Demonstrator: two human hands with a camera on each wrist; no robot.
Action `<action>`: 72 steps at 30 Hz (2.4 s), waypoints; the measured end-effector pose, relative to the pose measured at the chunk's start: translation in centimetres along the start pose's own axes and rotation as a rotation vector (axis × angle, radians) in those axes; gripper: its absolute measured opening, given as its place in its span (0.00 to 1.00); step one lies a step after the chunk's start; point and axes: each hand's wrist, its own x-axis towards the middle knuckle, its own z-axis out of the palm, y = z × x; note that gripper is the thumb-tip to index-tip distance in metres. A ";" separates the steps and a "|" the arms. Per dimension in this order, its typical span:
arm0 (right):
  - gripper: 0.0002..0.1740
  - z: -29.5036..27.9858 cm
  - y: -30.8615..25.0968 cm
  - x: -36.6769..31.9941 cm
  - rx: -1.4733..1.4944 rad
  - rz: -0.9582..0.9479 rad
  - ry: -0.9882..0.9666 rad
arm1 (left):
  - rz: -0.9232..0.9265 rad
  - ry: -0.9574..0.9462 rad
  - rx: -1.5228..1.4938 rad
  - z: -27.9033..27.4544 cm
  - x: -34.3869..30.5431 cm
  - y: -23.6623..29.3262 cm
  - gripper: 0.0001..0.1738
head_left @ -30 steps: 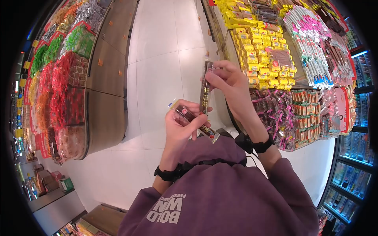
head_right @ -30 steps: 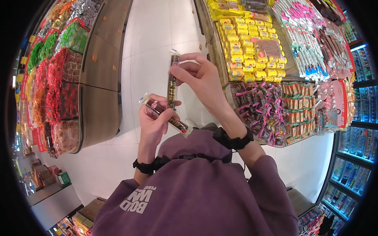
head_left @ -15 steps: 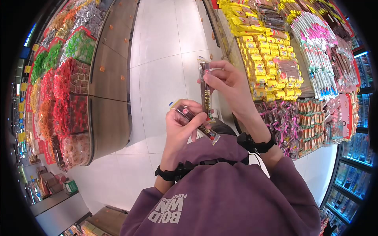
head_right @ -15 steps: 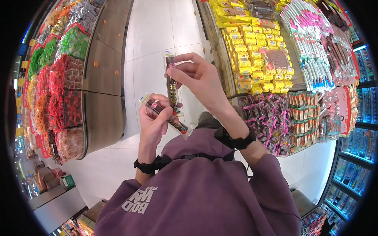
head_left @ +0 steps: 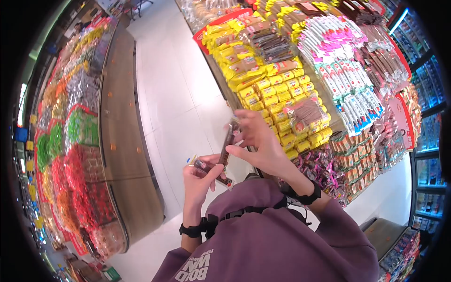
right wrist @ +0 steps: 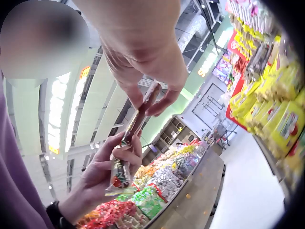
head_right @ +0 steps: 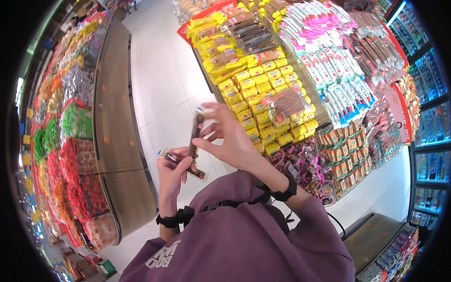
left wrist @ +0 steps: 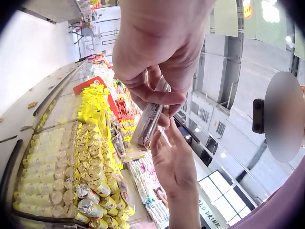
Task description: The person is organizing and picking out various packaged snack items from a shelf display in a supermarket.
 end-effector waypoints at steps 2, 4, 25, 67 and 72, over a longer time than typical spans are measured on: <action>0.36 -2.4 0.0 0.5 -0.318 -0.223 0.056 | -0.043 -0.046 0.005 1.0 1.2 -0.3 0.16; 0.32 -5.4 0.0 1.1 -0.723 -0.498 0.065 | -0.072 -0.074 0.040 2.1 2.7 -0.7 0.15; 0.11 -23.2 3.0 20.8 -1.577 -0.393 -0.192 | -0.134 0.023 0.079 2.3 6.7 -2.4 0.19; 0.12 -8.0 -1.5 6.6 -0.622 -0.282 -0.203 | 0.260 -0.029 -0.103 5.2 9.1 -0.2 0.13; 0.12 -7.7 -1.6 6.1 -0.588 -0.326 -0.183 | 0.276 -0.003 -0.120 5.3 8.8 0.2 0.15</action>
